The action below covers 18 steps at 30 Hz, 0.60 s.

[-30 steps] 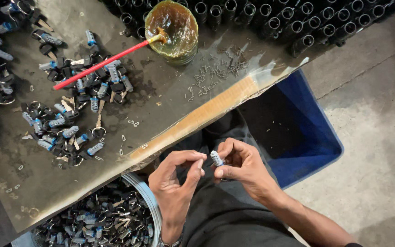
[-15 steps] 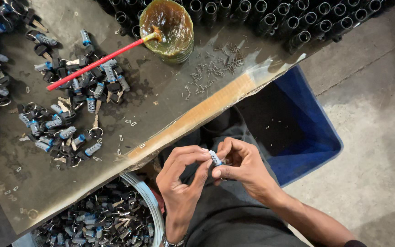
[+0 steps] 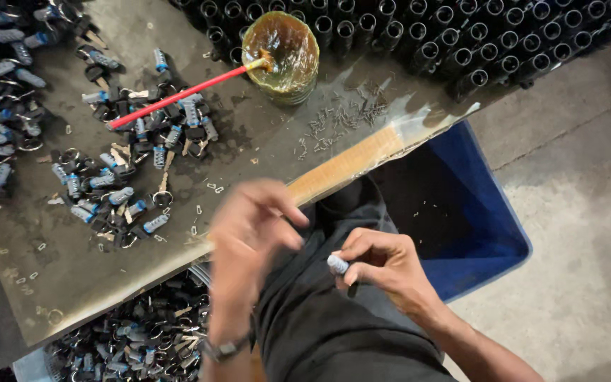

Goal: The person repeatedly picks small metal keys from a pile, applies a yellowish adhesive to the key head using a red-handled brush, and places the treated keys back on the table. The process is repeated continuously throughout the clip.

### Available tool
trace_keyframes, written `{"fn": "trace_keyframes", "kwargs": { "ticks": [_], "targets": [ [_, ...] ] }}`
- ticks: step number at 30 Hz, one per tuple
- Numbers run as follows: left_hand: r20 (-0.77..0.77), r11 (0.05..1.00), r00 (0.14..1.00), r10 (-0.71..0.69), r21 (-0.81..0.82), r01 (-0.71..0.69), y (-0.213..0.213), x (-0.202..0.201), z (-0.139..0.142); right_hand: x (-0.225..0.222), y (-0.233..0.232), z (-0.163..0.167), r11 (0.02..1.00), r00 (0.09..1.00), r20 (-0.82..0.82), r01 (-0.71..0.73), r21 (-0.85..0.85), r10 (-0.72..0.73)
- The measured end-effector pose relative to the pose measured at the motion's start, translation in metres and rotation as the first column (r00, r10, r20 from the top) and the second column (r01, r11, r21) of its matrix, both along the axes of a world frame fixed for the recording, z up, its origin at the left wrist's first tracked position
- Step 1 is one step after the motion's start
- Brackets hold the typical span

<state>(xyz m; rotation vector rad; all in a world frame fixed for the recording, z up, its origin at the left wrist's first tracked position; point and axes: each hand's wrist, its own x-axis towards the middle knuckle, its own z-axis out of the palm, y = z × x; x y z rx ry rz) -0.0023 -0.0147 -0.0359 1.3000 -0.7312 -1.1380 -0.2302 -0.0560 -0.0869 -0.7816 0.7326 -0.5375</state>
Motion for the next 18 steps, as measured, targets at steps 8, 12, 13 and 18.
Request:
{"fn": "trace_keyframes", "kwargs": {
  "ticks": [8,12,13,18],
  "targets": [
    [0.506,0.922,0.782,0.364,-0.315,-0.225,-0.070,0.056,0.039,0.008,0.005,-0.001,0.993,0.994,0.107,0.017,0.114,-0.029],
    [0.546,0.867,0.715,0.437,-0.466,-0.175,-0.074,0.052,0.042,0.007,0.003,0.000,0.995,0.993,0.106,0.048,0.085,-0.056],
    [0.532,0.851,0.717,0.452,-0.498,-0.167,-0.075,0.051,0.040,0.007,0.003,-0.001,0.994,0.992,0.104,0.055,0.094,-0.065],
    [0.477,0.860,0.777,0.410,-0.485,-0.156,-0.097,0.049,0.027,0.007,0.001,-0.002,0.993,0.991,0.117,0.056,0.108,-0.069]
  ]
}}
